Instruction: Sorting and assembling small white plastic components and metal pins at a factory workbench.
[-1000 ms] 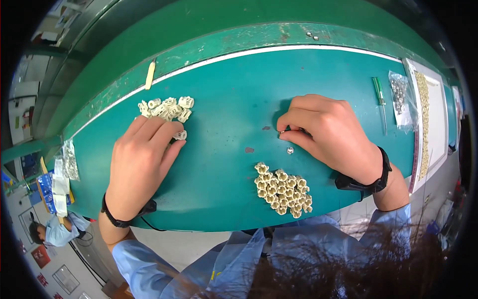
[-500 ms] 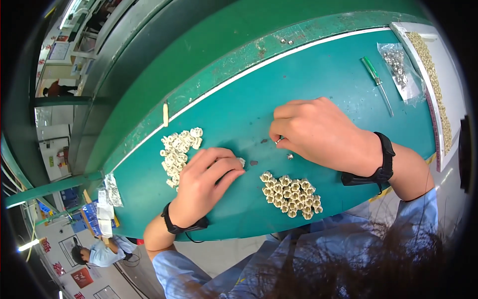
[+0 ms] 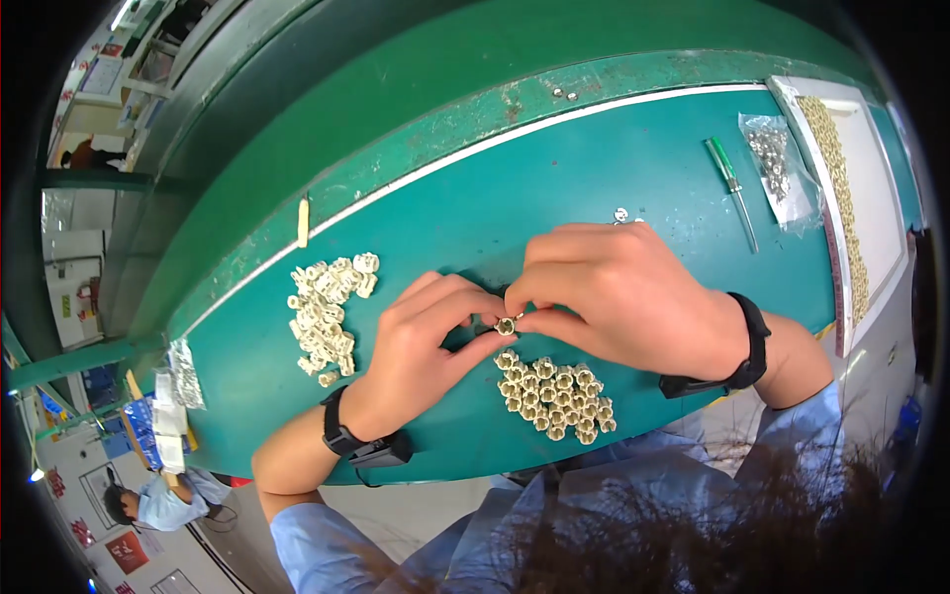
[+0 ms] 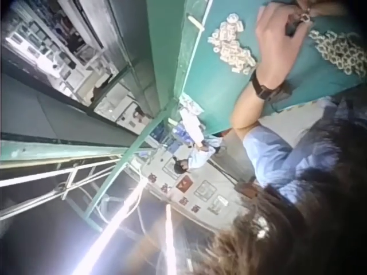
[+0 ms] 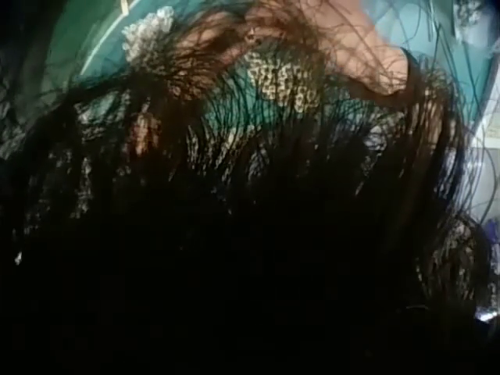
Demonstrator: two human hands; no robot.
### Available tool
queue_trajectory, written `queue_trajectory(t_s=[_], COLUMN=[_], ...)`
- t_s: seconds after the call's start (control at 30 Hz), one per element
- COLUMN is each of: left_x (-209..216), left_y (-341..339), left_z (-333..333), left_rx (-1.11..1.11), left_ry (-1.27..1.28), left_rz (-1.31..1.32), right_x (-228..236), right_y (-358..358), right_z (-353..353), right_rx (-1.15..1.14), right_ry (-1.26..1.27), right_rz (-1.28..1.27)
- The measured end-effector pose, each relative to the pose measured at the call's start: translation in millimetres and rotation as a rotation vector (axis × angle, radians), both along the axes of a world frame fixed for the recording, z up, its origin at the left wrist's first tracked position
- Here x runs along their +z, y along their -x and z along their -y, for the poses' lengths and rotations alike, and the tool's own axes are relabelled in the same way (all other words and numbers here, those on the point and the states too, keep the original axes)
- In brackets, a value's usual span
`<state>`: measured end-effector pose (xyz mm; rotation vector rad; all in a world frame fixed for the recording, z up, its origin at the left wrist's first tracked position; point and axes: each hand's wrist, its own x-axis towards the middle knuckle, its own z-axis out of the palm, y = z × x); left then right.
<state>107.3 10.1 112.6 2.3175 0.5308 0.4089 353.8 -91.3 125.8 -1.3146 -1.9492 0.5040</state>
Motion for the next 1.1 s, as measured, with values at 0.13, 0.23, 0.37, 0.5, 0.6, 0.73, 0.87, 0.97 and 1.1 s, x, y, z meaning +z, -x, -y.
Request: queue_trajectory(t_s=[0.13,0.23,0.37,0.5,0.6,0.73,0.87,0.97,1.1], left_x=[-22.4,-37.4,-50.1,-55.8,-56.4,-56.8,-59.9,-60.7,-59.8], left_y=[18.6,31.6,42.7,48.2,50.9,51.4,49.7,48.3,47.5], left_z=[-13.4,-23.3,-29.1,-33.9,-36.2,-38.4,-38.7,-40.2,-41.9], left_rx=[-0.007,-0.005,0.004,0.001,-0.020,-0.023,0.003,-0.003,-0.001], left_ry=[-0.043,-0.045,-0.043,-0.047,-0.044,-0.043,-0.035,-0.033,-0.040], left_rz=[0.019,0.046,0.091,0.117,0.105,0.093,0.093,0.088,0.090], right_x=[-20.4,-35.3,-41.7,-44.5,-45.9,-47.8,-50.0,-51.4,-52.3], right_y=[28.4,44.3,57.3,63.9,65.4,65.2,63.3,61.9,61.0], right_z=[-11.4,-22.0,-29.5,-32.7,-35.7,-38.4,-39.6,-40.5,-41.6], right_rx=[-0.019,-0.001,0.018,0.024,0.027,0.026,0.028,0.031,0.020], right_ry=[-0.046,-0.011,0.011,0.019,0.021,0.023,0.025,0.021,0.017], right_rz=[0.096,0.106,0.111,0.114,0.119,0.123,0.117,0.123,0.118])
